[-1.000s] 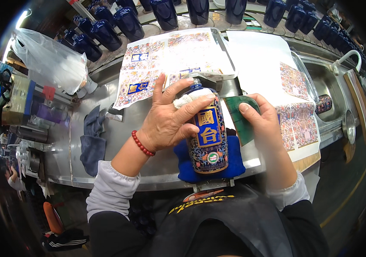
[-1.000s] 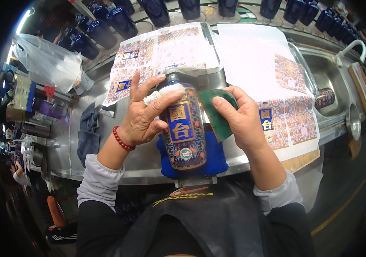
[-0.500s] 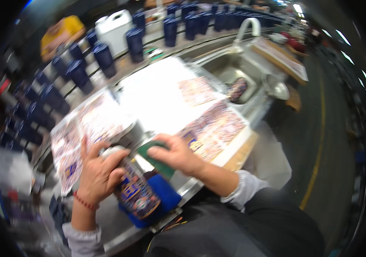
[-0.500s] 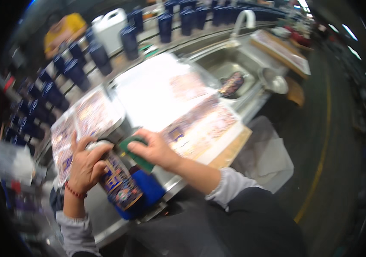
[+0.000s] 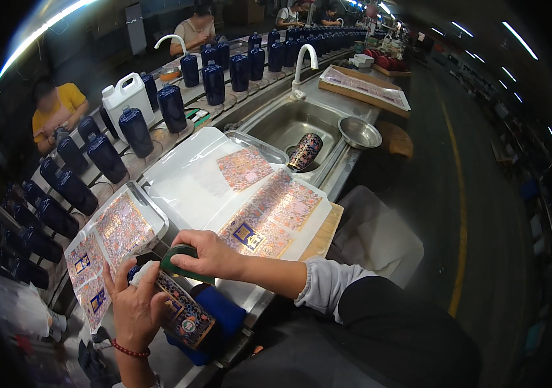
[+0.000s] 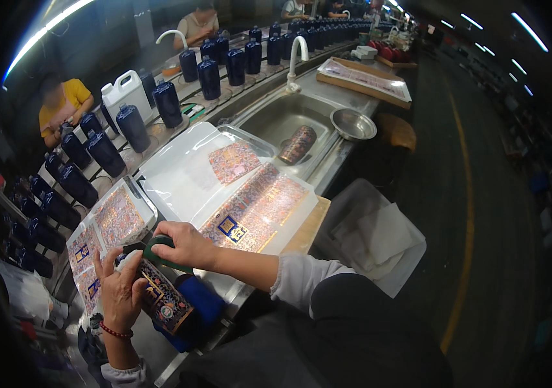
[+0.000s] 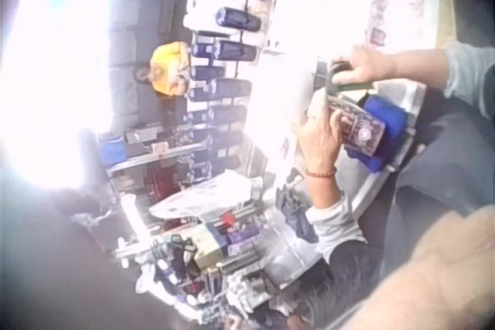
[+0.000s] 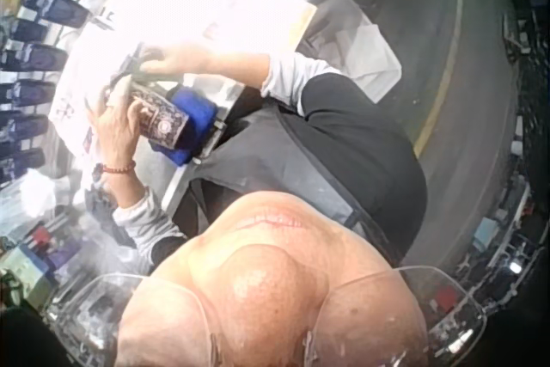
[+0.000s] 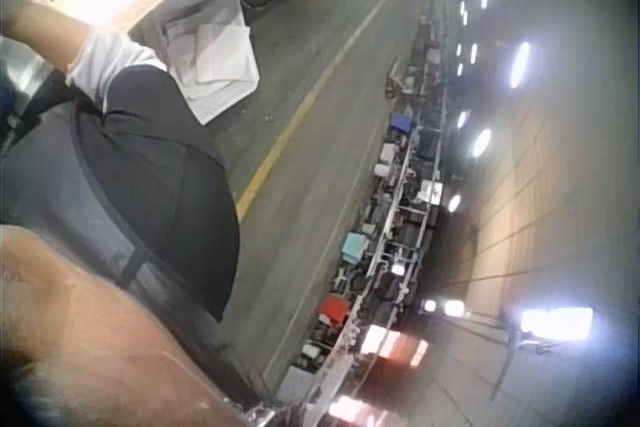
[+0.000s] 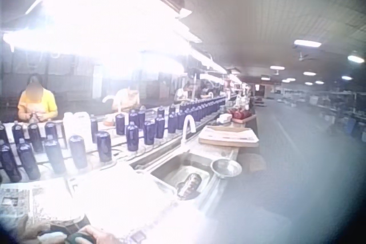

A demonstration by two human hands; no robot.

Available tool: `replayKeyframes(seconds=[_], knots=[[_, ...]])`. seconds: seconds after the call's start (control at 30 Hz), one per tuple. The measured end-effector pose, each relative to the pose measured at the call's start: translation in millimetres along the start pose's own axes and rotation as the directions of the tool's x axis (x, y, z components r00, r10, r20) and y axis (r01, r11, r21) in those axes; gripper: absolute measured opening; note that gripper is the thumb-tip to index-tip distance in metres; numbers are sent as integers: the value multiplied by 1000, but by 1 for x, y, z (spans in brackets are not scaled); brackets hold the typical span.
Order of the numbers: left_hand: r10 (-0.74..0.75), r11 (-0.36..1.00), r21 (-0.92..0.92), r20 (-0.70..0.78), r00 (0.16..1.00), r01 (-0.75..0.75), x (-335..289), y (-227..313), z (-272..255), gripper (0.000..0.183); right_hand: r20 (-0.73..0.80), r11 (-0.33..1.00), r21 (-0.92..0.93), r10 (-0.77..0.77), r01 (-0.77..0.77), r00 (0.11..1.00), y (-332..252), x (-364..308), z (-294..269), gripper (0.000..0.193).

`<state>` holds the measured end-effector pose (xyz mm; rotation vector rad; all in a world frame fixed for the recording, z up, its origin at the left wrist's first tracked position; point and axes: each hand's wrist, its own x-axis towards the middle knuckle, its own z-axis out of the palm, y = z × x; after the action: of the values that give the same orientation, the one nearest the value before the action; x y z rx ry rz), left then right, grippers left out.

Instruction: The person applies decorative stickers to a blue ceramic bottle, smoothing them with a green tool and rotating the bottle to cover different sides. The person then places the finished bottle aside and picks up a new bottle to repeat the process.

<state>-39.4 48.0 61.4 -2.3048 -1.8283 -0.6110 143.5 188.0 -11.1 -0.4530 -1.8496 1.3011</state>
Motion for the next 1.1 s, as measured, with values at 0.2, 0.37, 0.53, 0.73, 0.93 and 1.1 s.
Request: replayKeyframes(seconds=[0.2,0.37,0.53,0.73,0.93,1.1], knots=[[-241,970,-29,-96,966,239,-72,33,7,75,135,801,-403,-427,443,894,-34,-10,16,23],[-439,889,-270,-271,857,370,-128,84,46,91,514,655,-192,-567,731,643,-61,-23,20,23],[-619,784,-189,-180,764,591,-140,83,75,103,316,710,-435,-456,554,832,-55,-12,20,31],[-519,851,-101,-301,800,515,-125,90,56,102,545,806,-61,-467,588,696,-79,-24,12,38],[-450,888,-75,-358,818,455,-108,91,49,100,138,926,140,333,-351,933,-56,-25,10,17],[-485,874,-112,-232,843,472,-99,79,52,103,206,848,275,410,-454,889,-42,-24,9,14]])
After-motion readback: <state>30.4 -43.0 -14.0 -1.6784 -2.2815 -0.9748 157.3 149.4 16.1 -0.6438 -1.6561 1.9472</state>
